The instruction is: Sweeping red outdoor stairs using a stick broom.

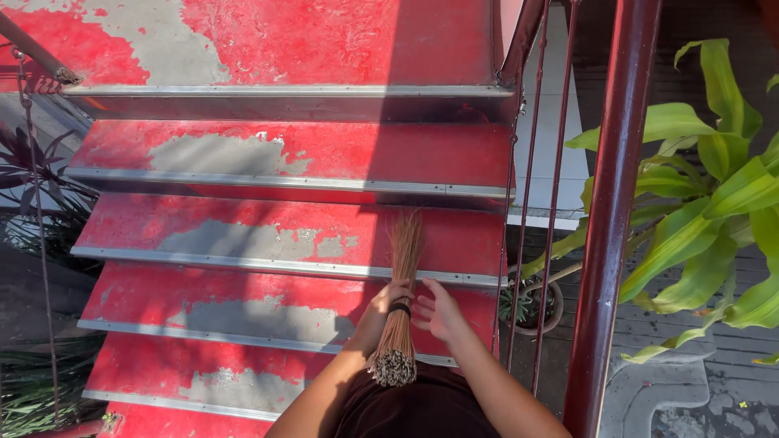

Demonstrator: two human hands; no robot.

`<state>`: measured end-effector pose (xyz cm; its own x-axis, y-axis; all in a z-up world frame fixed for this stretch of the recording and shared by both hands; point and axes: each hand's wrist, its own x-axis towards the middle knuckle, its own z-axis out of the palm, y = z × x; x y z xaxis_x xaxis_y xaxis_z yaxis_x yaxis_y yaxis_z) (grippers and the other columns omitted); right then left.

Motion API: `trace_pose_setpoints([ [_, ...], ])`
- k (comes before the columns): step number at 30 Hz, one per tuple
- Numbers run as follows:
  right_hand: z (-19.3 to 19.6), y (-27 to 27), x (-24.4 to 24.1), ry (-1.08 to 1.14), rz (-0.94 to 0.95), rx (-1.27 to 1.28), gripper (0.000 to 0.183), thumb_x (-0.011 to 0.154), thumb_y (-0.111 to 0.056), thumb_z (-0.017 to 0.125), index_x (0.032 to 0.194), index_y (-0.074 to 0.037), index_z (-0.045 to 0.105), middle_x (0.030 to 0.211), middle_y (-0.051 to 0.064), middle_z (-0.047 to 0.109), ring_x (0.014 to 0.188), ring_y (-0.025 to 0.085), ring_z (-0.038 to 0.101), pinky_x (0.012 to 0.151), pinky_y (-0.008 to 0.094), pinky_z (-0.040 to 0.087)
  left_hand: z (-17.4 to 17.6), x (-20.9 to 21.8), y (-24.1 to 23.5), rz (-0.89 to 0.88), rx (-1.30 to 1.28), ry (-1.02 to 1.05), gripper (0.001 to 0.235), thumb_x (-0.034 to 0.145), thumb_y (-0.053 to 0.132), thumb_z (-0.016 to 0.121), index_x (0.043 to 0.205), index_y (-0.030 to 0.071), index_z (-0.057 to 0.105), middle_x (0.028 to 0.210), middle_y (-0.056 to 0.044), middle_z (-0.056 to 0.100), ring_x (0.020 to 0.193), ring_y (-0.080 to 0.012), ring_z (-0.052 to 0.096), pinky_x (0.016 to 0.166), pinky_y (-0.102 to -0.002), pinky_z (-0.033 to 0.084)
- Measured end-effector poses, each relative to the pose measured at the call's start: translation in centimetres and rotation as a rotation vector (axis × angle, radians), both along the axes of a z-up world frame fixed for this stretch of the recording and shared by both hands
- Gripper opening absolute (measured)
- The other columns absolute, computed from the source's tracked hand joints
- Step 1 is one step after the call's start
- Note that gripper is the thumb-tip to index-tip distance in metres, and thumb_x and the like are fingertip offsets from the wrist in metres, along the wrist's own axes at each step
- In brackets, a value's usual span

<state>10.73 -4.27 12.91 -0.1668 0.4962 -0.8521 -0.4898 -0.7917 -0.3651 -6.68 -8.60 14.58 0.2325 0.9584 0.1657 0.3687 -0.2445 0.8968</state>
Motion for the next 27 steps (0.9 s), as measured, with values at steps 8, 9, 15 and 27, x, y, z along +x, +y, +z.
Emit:
trace_pose_setpoints([
  [8,-16.5,4.2,2.1,0.265,-0.153,0.151,0.023,0.094,-0.024,0.071,0.097,-0.005,0.058,0.077,0.007,0.062,0.067,0.022,0.063,0.062,0.038,0.055,8.0,0.3,-3.3,-0.246,-0.273,-0.319,0.058,0.086,0.003,0.070,0.141,0.010,0.054,0.163,-0.011,0.034,0.144,-0.0225,0.046,0.106,-0.037,0.053],
  [9,-17.6,4.8,2.4,0.063,-0.155,0.166,0.023,0.093,-0.021,0.073,0.094,-0.005,0.056,0.075,0.008,0.060,0.065,0.024,0.062,0.059,0.040,0.054,9.2,-0.5,-4.0,-0.284,-0.240,-0.232,0.072,0.080,0.000,0.078,0.146,0.009,0.050,0.161,-0.015,0.038,0.144,-0.0240,0.045,0.112,-0.037,0.046],
  [15,-10.0,2.5,-1.1,-0.031,-0.353,0.423,0.024,0.084,-0.002,0.067,0.101,-0.010,0.052,0.083,0.005,0.059,0.069,0.021,0.061,0.057,0.037,0.051,10.1,-2.9,-6.0,-0.118,-0.363,-0.171,0.086,0.066,0.016,0.092,0.139,0.010,0.049,0.145,-0.011,0.058,0.126,-0.0194,0.061,0.105,-0.035,0.053],
  [27,-8.7,0.7,-7.7,0.053,-0.067,0.286,0.034,0.083,0.000,0.061,0.105,-0.019,0.045,0.068,0.007,0.050,0.055,0.020,0.053,0.048,0.036,0.049,8.6,-5.4,-9.4,-0.074,-0.509,-0.165,0.077,0.077,0.029,0.085,0.144,0.008,0.052,0.135,-0.006,0.057,0.122,-0.0170,0.059,0.101,-0.032,0.048],
])
